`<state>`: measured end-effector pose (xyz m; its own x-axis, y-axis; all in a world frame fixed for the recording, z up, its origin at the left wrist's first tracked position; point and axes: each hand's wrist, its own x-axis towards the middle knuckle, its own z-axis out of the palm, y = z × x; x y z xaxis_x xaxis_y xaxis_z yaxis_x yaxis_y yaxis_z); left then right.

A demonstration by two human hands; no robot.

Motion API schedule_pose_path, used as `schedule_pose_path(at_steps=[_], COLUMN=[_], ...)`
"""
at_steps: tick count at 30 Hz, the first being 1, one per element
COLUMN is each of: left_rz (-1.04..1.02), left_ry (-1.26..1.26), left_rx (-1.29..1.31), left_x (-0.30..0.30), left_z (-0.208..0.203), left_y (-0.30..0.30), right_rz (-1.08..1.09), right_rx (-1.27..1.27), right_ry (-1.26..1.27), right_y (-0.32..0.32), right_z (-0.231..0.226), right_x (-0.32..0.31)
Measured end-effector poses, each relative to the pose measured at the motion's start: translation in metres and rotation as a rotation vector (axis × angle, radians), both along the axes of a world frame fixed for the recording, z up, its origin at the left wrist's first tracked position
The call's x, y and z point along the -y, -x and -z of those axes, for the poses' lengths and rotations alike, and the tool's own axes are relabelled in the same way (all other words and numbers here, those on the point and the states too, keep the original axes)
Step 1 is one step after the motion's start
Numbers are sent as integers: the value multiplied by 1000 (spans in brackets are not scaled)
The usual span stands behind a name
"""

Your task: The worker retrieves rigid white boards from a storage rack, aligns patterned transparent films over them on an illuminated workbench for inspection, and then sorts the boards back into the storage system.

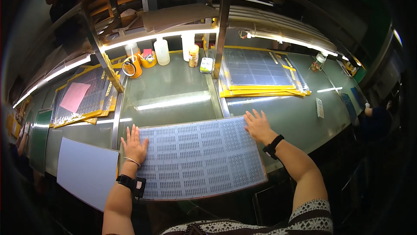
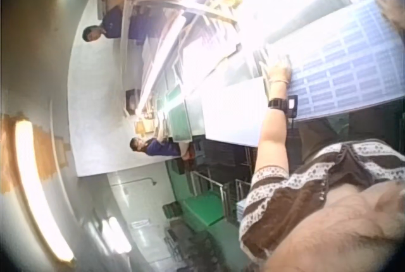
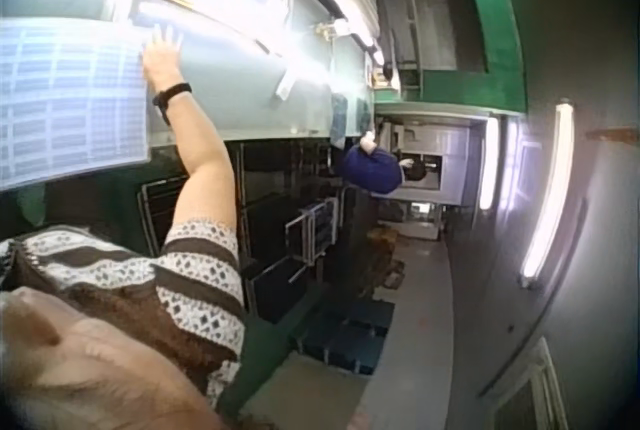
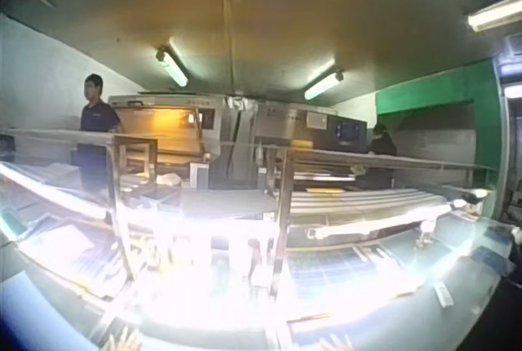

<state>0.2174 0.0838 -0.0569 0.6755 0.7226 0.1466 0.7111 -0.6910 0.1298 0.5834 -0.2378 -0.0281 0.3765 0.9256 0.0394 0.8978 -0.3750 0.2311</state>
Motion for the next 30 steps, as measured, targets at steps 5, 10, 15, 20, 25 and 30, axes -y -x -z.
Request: schedule_pose_path(at_steps=[5,10,15,20,25,30], left_rz=[-71,-141,-190,-239,-716,-543], left_ry=[43,57,-25,-121,598,1271], left_rx=[-3,-24,-27,192,716,1355], left_x=[5,8,39,147,171,149], left_z=[4,-2,14,1,-1,22], left_y=[-15,-7,42,142,165,158], right_rz=[-1,-35,114,875,892,582], right_rx=[-96,-237,-302,-1785,-1985,-2007], right_ry=[-142,-191,-387,-1039,-792,-503], right_y=[9,117,187,159,141,143], right_z=[-2,-16,-17,24,11,-17], right_x=[26,124,183,191,163,157])
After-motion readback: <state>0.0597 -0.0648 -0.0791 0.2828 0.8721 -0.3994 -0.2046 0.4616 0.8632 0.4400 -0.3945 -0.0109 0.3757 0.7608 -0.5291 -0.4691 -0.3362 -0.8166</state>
